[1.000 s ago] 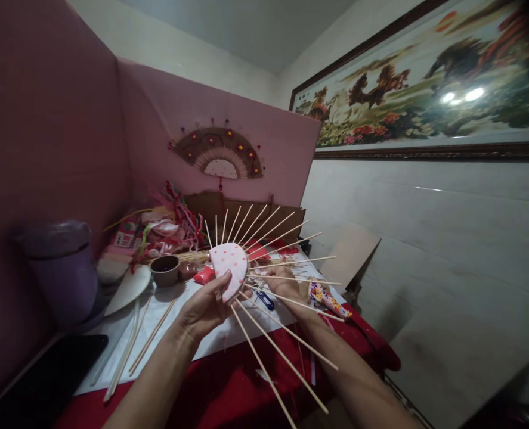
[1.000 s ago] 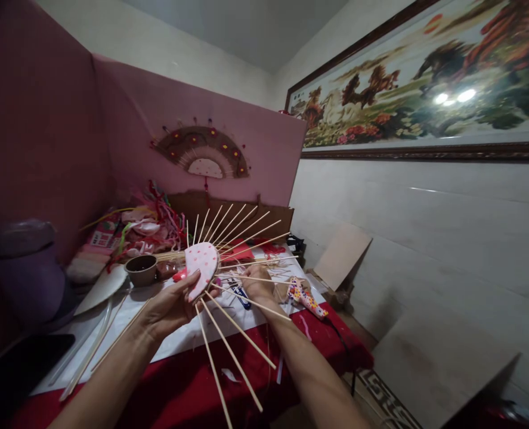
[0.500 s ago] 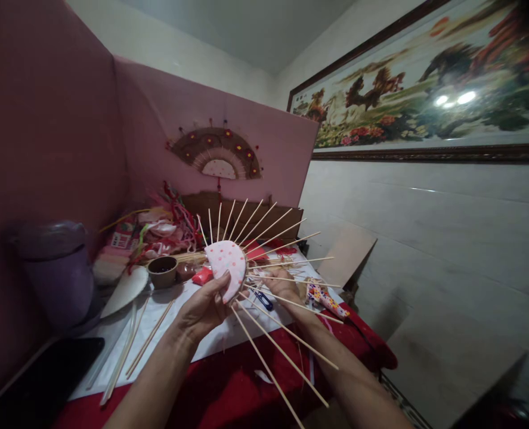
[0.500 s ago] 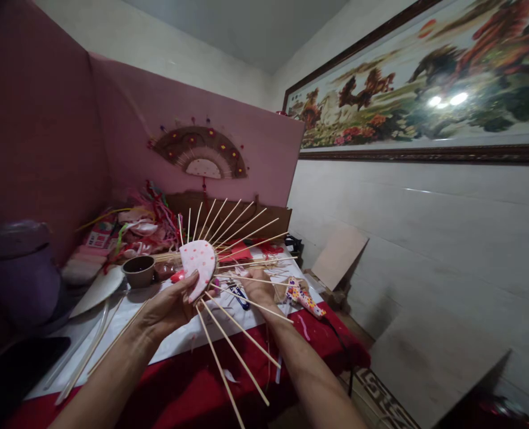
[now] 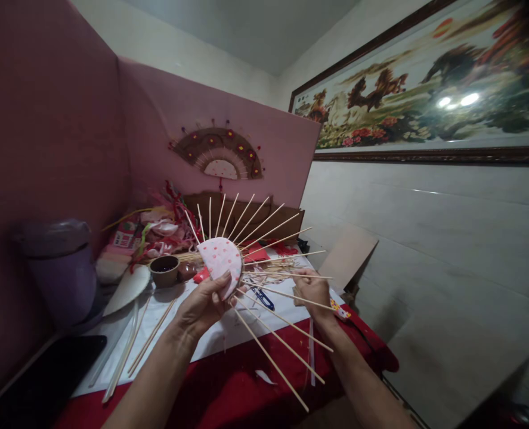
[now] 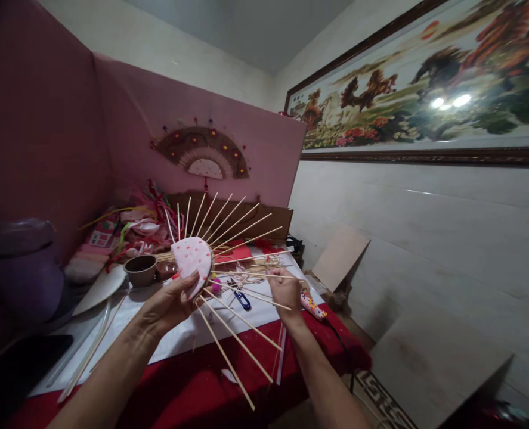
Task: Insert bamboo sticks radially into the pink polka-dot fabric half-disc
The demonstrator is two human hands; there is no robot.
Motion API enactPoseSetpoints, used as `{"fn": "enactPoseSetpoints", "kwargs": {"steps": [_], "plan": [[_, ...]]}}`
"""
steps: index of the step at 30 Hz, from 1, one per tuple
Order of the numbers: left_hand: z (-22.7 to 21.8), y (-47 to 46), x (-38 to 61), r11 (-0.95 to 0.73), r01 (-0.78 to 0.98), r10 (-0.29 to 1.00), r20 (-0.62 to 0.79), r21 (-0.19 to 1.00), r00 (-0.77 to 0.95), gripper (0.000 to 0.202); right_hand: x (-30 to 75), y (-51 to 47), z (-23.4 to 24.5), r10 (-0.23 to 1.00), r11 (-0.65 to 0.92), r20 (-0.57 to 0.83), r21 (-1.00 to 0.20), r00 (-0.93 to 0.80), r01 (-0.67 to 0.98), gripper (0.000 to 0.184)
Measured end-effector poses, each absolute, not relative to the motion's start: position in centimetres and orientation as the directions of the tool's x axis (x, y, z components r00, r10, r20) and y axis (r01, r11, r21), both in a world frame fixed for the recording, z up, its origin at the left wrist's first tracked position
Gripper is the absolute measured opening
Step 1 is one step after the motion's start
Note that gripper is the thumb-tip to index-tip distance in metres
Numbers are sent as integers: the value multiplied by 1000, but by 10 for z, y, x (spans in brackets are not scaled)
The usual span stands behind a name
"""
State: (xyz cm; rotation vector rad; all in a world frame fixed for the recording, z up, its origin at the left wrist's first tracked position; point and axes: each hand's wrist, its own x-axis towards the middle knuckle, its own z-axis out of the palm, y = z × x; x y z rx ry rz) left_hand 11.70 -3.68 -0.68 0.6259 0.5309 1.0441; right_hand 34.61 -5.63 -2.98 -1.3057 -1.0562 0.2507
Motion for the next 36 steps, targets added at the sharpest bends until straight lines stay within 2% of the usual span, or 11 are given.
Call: {"fn": "enactPoseSetpoints", "kwargs": {"steps": [3, 6, 10, 18, 22, 31, 36], "plan": [[-4, -38, 118, 343, -621, 918, -112, 704, 380, 11, 354, -81, -28, 662, 379, 484, -875, 572, 302, 30], [-6, -38, 119, 312, -639, 927, -80, 703, 366, 14, 358, -107, -25, 589, 475, 548, -830, 595, 294, 28], [-13, -34, 119, 284, -641, 927, -31, 713, 375, 22, 355, -131, -16, 485, 551, 659, -741, 575, 384, 24], [-15, -30, 117, 264, -636, 928, -12, 725, 371, 18, 348, -163, -16, 406, 535, 800, -601, 442, 594, 18], [-13, -30, 117, 292, -657, 939, -81, 695, 333, 17, 352, -165, -27, 434, 513, 765, -644, 476, 568, 18], [-8, -34, 116, 371, -674, 922, -163, 639, 352, 10, 358, -155, -40, 506, 520, 572, -799, 645, 300, 18], [-10, -32, 115, 384, -678, 914, -155, 626, 375, 13, 357, -156, -42, 528, 484, 544, -824, 652, 296, 19]]}}
